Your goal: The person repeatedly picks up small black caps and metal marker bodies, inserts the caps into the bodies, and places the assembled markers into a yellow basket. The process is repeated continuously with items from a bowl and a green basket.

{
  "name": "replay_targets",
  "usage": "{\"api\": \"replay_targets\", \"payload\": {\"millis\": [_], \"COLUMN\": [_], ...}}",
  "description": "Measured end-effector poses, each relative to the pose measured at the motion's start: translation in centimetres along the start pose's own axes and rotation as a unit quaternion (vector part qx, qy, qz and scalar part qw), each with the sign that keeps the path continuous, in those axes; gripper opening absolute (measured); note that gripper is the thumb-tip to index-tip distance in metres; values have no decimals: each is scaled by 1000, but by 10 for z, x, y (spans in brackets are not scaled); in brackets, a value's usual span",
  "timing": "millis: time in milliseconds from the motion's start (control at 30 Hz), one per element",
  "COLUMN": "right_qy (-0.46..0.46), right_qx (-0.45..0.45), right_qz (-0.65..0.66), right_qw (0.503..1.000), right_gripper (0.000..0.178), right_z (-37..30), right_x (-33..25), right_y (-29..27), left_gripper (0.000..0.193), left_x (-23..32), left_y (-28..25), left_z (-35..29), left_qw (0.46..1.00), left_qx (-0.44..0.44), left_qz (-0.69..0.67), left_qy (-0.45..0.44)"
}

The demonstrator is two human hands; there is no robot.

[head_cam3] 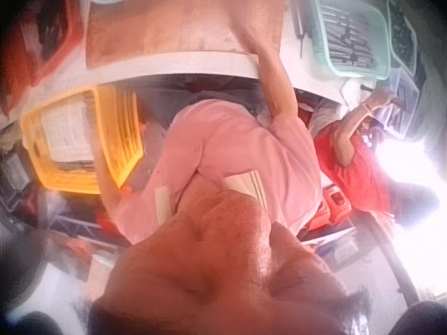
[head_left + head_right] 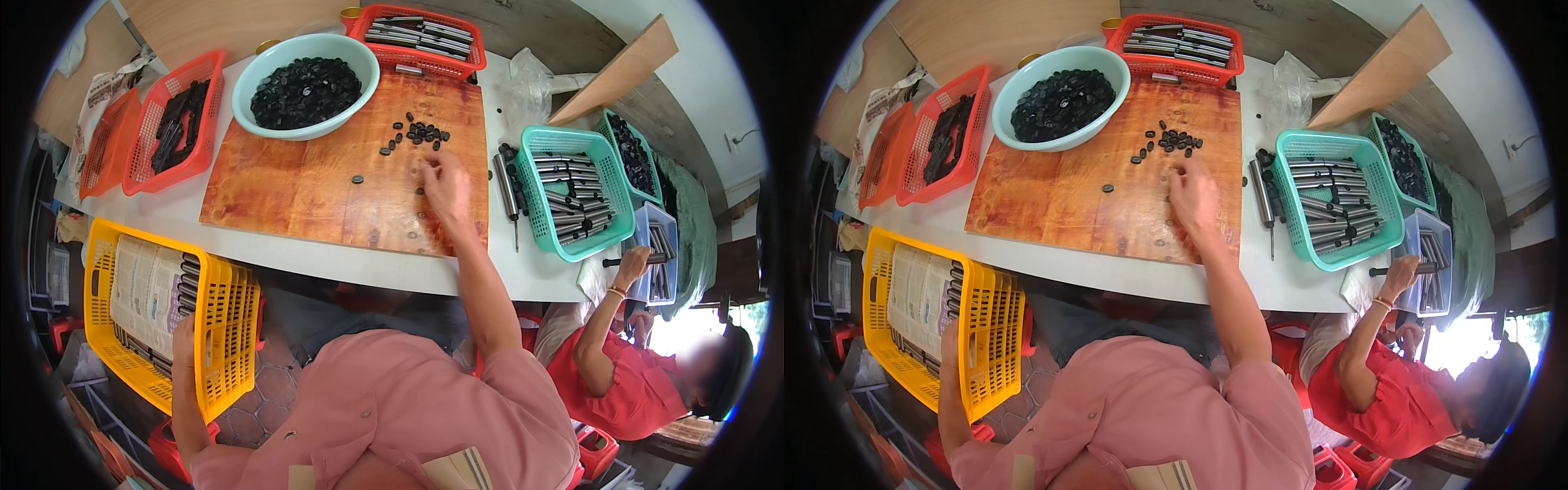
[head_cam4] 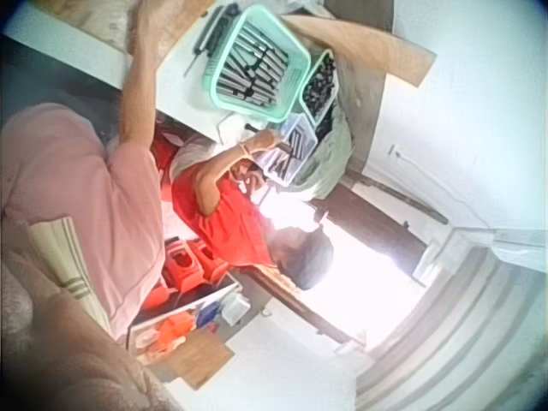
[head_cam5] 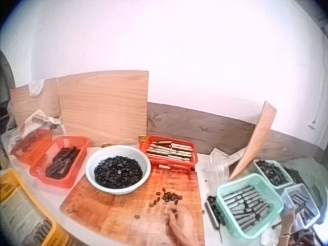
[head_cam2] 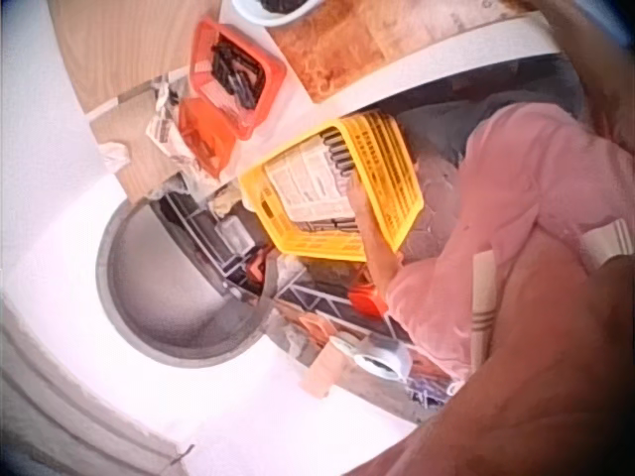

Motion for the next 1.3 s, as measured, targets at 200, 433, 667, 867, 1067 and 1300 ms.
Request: {"api": "replay_targets", "payload": {"millis": [200,433,667,867,1067,1300], "right_qy": [-55,72,62,154,57,-104], "right_qx": [126,68,98,35,95,80], "right_qz": [-348,-396,-418,-374,-297,-127], "right_qw": [927,913,901,914,948,983], "right_gripper": [11,11,16,26,17,21], "right_z": [-17,-29,-33,-33,-36,-93], "right_x": [36,69,69,59,56,-32], "right_y": [-88,-102,-102,-108,-113,-83], "left_gripper": [34,32,31,21,17,29], "left_x": [7,1,158,275,351,388], "left_y": [-26,-110,-125,-68,-34,-22], "left_z": [4,36,120,191,225,263], "left_qw": [997,942,909,911,863,639], "left_qx": [34,325,396,276,139,-55], "left_qz": [33,43,-62,-231,-427,-767], "left_qy": [-57,-76,118,202,233,24]}}
Point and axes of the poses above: each hand's wrist, its own z-axis towards the middle knuckle, its own y-axis out of the palm, x = y × z, the point moved 2 cm from there along z, towards the middle knuckle, and after that the axes turned 4 degrees about y, right-handed, at the moved point
